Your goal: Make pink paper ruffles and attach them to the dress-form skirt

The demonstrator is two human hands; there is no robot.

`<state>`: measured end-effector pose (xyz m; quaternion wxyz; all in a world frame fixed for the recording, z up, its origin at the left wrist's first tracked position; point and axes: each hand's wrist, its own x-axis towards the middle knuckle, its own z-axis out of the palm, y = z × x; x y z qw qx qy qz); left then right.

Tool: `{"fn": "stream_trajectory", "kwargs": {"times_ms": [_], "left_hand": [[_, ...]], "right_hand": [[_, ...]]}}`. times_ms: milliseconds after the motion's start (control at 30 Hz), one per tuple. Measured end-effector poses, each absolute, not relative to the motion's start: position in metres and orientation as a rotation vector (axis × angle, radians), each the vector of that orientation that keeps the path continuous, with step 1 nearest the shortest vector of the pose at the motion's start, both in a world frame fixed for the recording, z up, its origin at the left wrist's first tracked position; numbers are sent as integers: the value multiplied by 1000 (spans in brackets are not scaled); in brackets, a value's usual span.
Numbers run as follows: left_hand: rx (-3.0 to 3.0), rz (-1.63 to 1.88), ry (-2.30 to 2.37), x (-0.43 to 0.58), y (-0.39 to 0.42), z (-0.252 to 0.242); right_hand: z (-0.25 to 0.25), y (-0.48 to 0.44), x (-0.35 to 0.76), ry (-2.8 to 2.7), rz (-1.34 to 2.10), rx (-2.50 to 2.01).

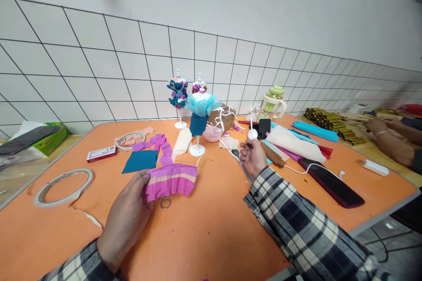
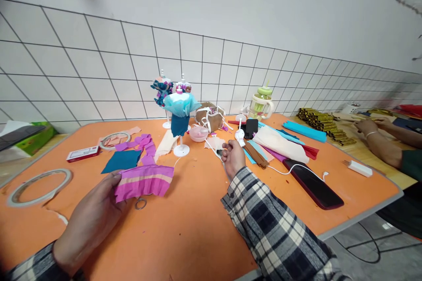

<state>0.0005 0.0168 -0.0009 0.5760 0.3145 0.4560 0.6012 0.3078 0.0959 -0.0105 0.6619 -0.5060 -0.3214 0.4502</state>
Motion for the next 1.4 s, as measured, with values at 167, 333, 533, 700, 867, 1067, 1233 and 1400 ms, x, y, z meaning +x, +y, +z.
{"fn": "stream_trajectory", "kwargs": {"times_ms": [167, 333, 533, 700, 867, 1067, 1233, 1400], "left_hand": [[687, 1347, 913, 6, 9, 1], [588, 1321, 906, 12, 6, 4], [598, 1332, 909, 7, 10, 0], [664, 1421, 909, 6, 10, 2], [752, 1403, 924, 5, 6, 5], [865, 1207, 1014, 5, -7, 3], [959, 1154, 1003, 7, -9, 2], [1046, 1174, 1026, 6, -5, 1]], "right_hand": [[-4, 93, 323, -1029, 787, -1234], [1, 68, 289, -1555, 976, -958], [-13, 55, 258, -1783, 1336, -931], [-9, 70, 281, -1791, 849, -1227], [-4, 75, 299, -1698, 323, -1538], [1, 57, 272, -1907, 419, -1145], [-1, 44, 254, -1847, 1302, -815], [-1, 46, 256, -1729, 1557, -774]]}}
